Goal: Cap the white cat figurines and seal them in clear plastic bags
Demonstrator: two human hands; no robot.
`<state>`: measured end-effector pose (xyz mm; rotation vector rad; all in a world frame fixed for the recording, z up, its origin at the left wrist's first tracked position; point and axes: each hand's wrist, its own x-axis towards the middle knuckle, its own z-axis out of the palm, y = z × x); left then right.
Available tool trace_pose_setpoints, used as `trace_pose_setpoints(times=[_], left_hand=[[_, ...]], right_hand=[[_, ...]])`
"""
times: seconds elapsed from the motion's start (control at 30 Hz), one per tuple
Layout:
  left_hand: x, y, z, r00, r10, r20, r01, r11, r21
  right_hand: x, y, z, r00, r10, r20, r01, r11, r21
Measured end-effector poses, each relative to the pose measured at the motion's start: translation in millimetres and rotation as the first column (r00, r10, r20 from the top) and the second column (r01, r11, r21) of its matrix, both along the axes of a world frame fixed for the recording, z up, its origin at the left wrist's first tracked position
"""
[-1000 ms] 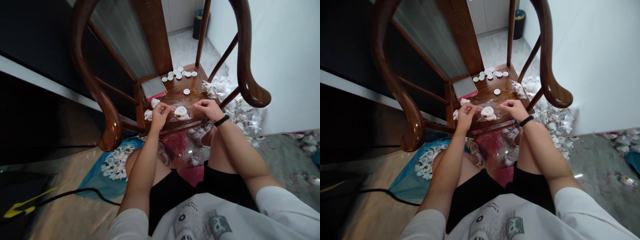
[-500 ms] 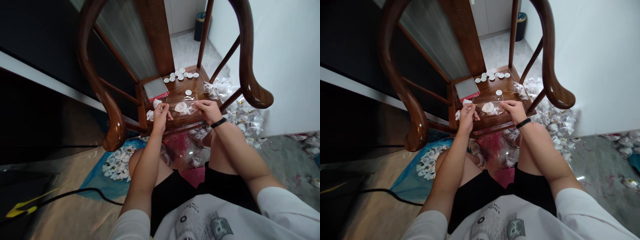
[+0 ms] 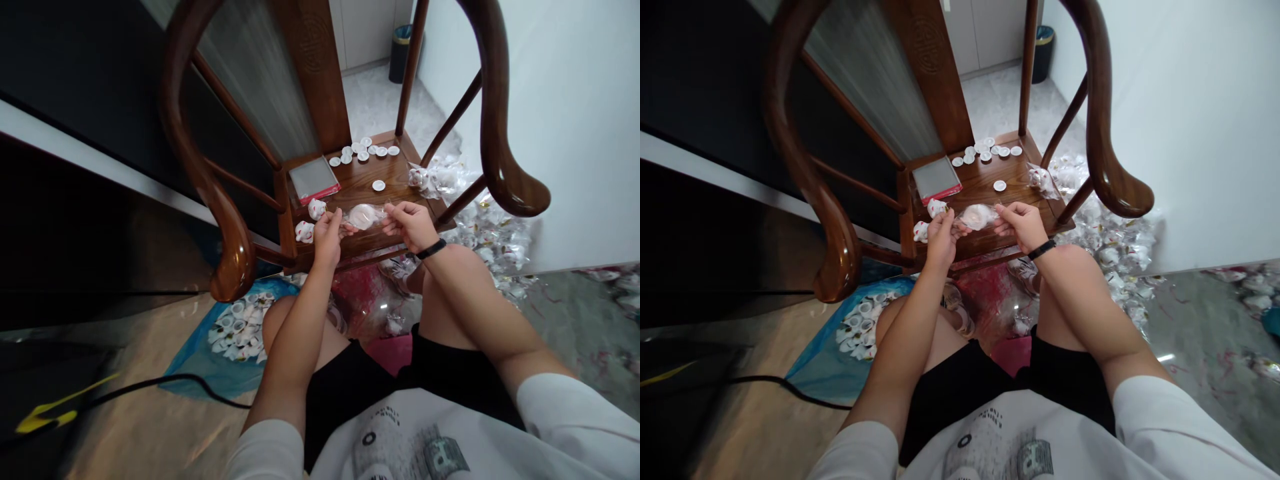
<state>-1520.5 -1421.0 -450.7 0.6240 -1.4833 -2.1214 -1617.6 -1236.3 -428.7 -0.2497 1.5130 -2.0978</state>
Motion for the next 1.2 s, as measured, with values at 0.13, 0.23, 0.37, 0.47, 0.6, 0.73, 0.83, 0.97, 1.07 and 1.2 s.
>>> trace_pose_setpoints(times=[0.13, 0.23, 0.37, 0.47, 0.6, 0.73, 0.83, 0.97, 1.07, 1.2], left_hand=[[0, 0, -1.2, 0.999, 0.008, -0.035, -0.01, 0.999, -0.05], [0, -1, -5.0, 0.998, 0.015, -0.059, -0.02, 0.996, -0.09], [-1, 2, -9.5, 0.989, 0.02, -0.143, -0.042, 0.987, -0.152], [-2, 2, -8.8, 0.977, 0.039, -0.211, -0.078, 0.98, -0.181], [1, 1, -4.7, 0.967, 0.018, -0.252, -0.079, 0.969, -0.236], [5, 4, -2.6, 0.95, -0.062, -0.308, -0.031, 0.957, -0.29], [7, 8, -2.0, 0.955, -0.079, -0.285, -0.03, 0.933, -0.358], [10, 14, 0.9, 0.974, -0.04, -0.222, -0.062, 0.901, -0.43], [12, 17, 5.5, 0.974, -0.079, -0.212, -0.029, 0.887, -0.46], [17, 20, 12.0, 0.962, -0.149, -0.229, 0.019, 0.873, -0.487]], right_hand=[[0, -1, -3.4, 0.999, -0.039, 0.027, 0.039, 0.999, 0.003], [1, -4, -6.5, 0.995, -0.088, 0.047, 0.087, 0.996, 0.013], [7, -11, -10.3, 0.98, -0.2, 0.015, 0.2, 0.98, 0.019], [9, -14, -11.6, 0.969, -0.246, -0.012, 0.246, 0.969, -0.002], [6, -16, -11.1, 0.969, -0.24, -0.061, 0.241, 0.971, -0.003], [5, -17, -10.1, 0.964, -0.245, -0.102, 0.245, 0.969, -0.012], [12, -17, -10.8, 0.978, -0.207, 0.016, 0.208, 0.976, -0.067], [27, -18, -13.8, 0.988, -0.013, 0.153, 0.023, 0.998, -0.062], [31, -20, -13.6, 0.982, 0.049, 0.18, -0.043, 0.998, -0.034], [28, -22, -7.5, 0.994, 0.006, 0.105, -0.001, 0.999, -0.051]])
